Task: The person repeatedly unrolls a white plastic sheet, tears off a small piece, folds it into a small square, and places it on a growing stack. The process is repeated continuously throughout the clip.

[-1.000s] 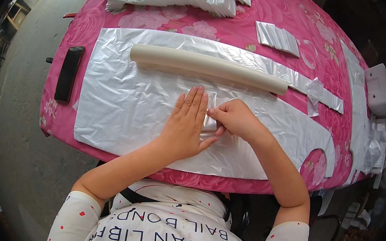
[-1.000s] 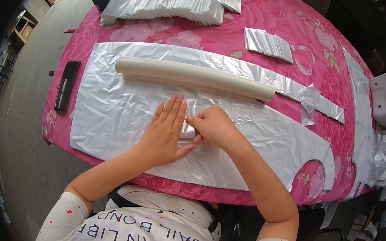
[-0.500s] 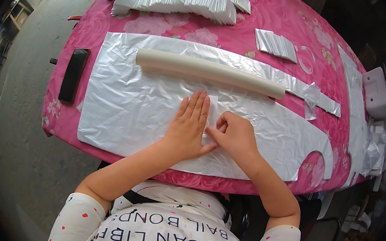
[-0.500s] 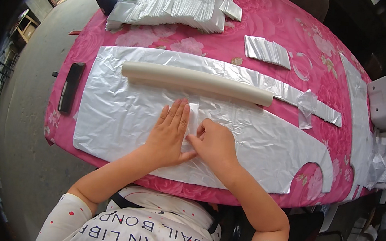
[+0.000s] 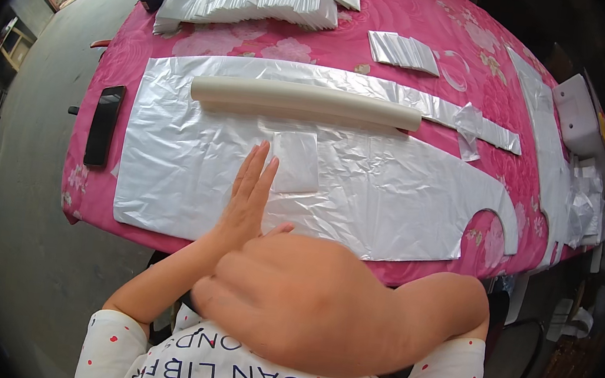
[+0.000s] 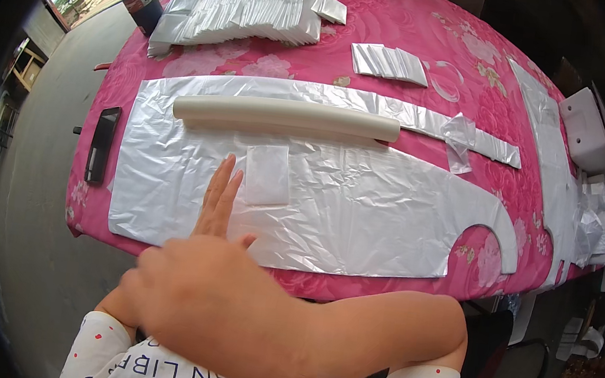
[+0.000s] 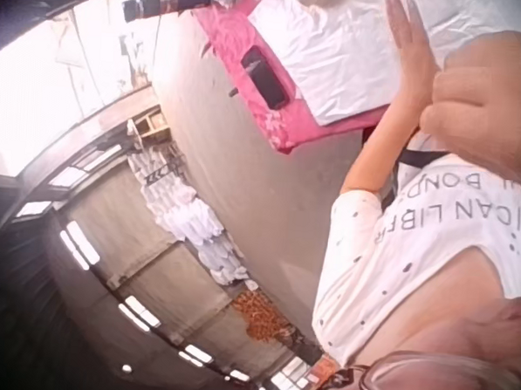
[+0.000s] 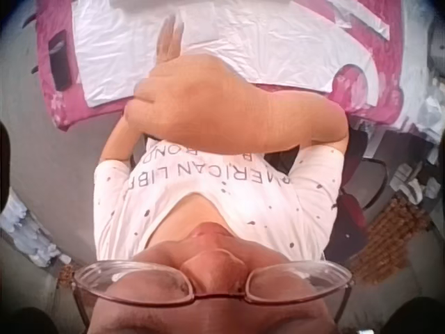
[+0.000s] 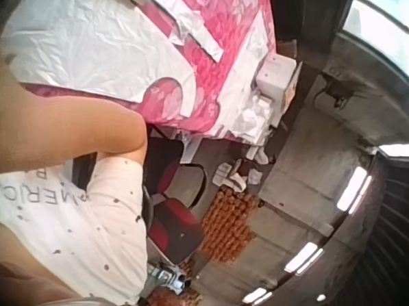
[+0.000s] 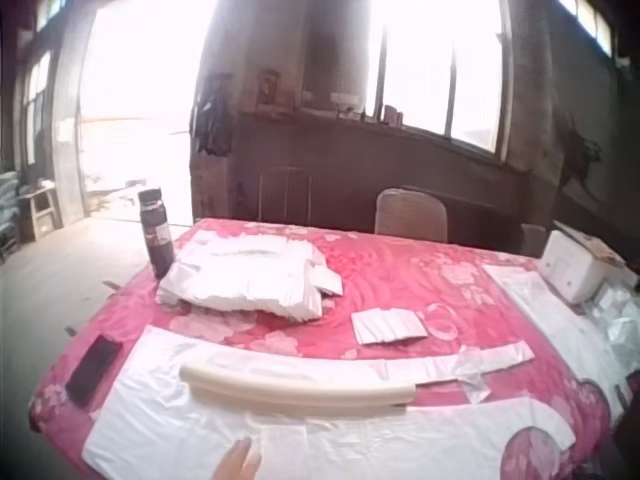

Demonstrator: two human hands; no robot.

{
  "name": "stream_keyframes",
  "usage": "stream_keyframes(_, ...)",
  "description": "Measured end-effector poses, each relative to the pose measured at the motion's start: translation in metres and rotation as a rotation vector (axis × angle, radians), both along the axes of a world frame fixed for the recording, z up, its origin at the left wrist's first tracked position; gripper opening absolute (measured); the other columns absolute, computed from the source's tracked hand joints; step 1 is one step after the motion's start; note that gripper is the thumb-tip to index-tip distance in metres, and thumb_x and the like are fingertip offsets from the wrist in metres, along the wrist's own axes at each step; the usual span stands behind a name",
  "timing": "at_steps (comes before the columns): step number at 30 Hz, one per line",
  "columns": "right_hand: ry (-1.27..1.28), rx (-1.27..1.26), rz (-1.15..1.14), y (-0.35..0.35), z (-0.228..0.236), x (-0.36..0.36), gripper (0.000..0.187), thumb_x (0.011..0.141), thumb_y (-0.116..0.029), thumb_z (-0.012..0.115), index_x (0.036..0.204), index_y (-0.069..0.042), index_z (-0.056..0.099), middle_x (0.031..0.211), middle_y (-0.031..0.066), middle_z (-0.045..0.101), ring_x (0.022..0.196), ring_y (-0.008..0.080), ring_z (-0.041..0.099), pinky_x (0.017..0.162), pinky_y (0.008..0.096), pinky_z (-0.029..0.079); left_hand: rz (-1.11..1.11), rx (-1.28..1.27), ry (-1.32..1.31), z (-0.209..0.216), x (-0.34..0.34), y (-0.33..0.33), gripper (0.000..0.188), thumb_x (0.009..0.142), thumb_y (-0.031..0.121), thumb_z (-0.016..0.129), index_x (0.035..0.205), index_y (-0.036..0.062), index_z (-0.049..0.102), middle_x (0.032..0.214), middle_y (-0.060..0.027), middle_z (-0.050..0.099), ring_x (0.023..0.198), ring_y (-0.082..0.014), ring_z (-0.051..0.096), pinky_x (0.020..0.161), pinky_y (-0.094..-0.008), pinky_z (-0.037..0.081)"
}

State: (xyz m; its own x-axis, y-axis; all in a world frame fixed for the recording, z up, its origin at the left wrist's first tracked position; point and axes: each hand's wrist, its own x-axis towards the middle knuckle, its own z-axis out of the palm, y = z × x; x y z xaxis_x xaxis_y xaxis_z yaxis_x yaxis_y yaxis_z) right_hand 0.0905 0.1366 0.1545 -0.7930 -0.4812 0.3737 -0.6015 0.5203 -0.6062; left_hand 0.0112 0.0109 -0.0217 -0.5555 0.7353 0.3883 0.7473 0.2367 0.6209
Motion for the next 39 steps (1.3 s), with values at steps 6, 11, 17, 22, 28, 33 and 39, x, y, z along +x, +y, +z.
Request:
stream_keyframes(6, 0.36, 0.286, 0.201, -0.029, 0.047, 0.006, 0.016, 0.072, -0.012, 0.066, 0.084, -0.006, 0.058, 0.07, 0.0037, 0.055, 0.066, 0.0155, 0.057, 0.054, 0.0288, 0.043, -0.174, 0.034, -0.362, 0.027, 0.04, -0.056, 0.043, 0.078, 0.01, 0.06, 0.119, 0.0012, 0.052, 0.113, -0.016, 0.058, 0.1, -0.0302, 0.057, 0.085, -0.0346, 0.046)
stream_keyframes(11, 0.445, 0.278, 0.18, -0.028, 0.044, 0.009, 0.017, 0.07, -0.009, 0.065, 0.086, -0.008, 0.06, 0.071, 0.0015, 0.056, 0.065, 0.0136, 0.057, 0.054, 0.0262, 0.042, -0.137, 0.047, -0.413, 0.023, 0.065, -0.074, 0.031, 0.074, -0.001, 0.061, 0.105, 0.0036, 0.063, 0.09, -0.0108, 0.066, 0.077, -0.0249, 0.064, 0.068, -0.0304, 0.051)
stream_keyframes(17, 0.547, 0.235, 0.133, -0.02, 0.042, 0.015, 0.021, 0.067, -0.006, 0.065, 0.088, -0.012, 0.064, 0.073, -0.0012, 0.058, 0.065, 0.0114, 0.056, 0.054, 0.0231, 0.041, -0.257, 0.053, -0.392, 0.016, 0.08, -0.067, 0.029, 0.073, 0.001, 0.063, 0.102, 0.0061, 0.064, 0.082, -0.0091, 0.065, 0.068, -0.0225, 0.063, 0.059, -0.0298, 0.051)
stream_keyframes(22, 0.609, 0.024, -0.177, -0.003, 0.021, 0.013, 0.027, 0.066, -0.003, 0.064, 0.09, -0.015, 0.066, 0.074, -0.0035, 0.06, 0.065, 0.0095, 0.055, 0.054, 0.0206, 0.041, -0.247, -0.046, -0.635, 0.02, 0.082, -0.07, 0.025, 0.08, 0.006, 0.062, 0.105, 0.0054, 0.062, 0.085, -0.0113, 0.064, 0.07, -0.0233, 0.063, 0.059, -0.0296, 0.051)
stream_keyframes(28, 0.123, 0.278, -0.174, 0.034, -0.132, -0.073, 0.044, 0.082, -0.022, 0.058, 0.118, 0.0, 0.051, 0.121, 0.0185, 0.049, 0.116, 0.0317, 0.044, 0.099, 0.0425, 0.033, 0.021, -0.177, -1.039, 0.016, 0.085, -0.097, 0.027, 0.085, 0.005, 0.057, 0.112, -0.001, 0.058, 0.105, -0.0118, 0.063, 0.097, -0.0168, 0.061, 0.087, -0.027, 0.046)
stream_keyframes(33, -0.064, 0.31, -0.387, 0.007, -0.177, -0.076, 0.07, 0.086, -0.051, 0.047, 0.134, 0.0, 0.038, 0.143, 0.0252, 0.024, 0.135, 0.036, 0.019, 0.11, 0.0457, 0.012, 0.361, -0.01, -1.404, 0.005, 0.083, -0.116, 0.025, 0.089, 0.004, 0.049, 0.112, -0.0044, 0.056, 0.11, -0.0141, 0.061, 0.104, -0.0176, 0.057, 0.093, -0.029, 0.043)
stream_keyframes(39, -0.358, 0.088, -0.011, -0.086, -0.17, -0.022, 0.068, 0.088, -0.04, 0.049, 0.137, 0.001, 0.029, 0.146, 0.0237, 0.016, 0.138, 0.0356, 0.01, 0.111, 0.0443, 0.008, 0.604, 0.22, -1.493, -0.024, 0.094, -0.133, 0.022, 0.087, 0.005, 0.053, 0.107, -0.005, 0.058, 0.104, -0.0144, 0.063, 0.094, -0.016, 0.059, 0.083, -0.0279, 0.046)
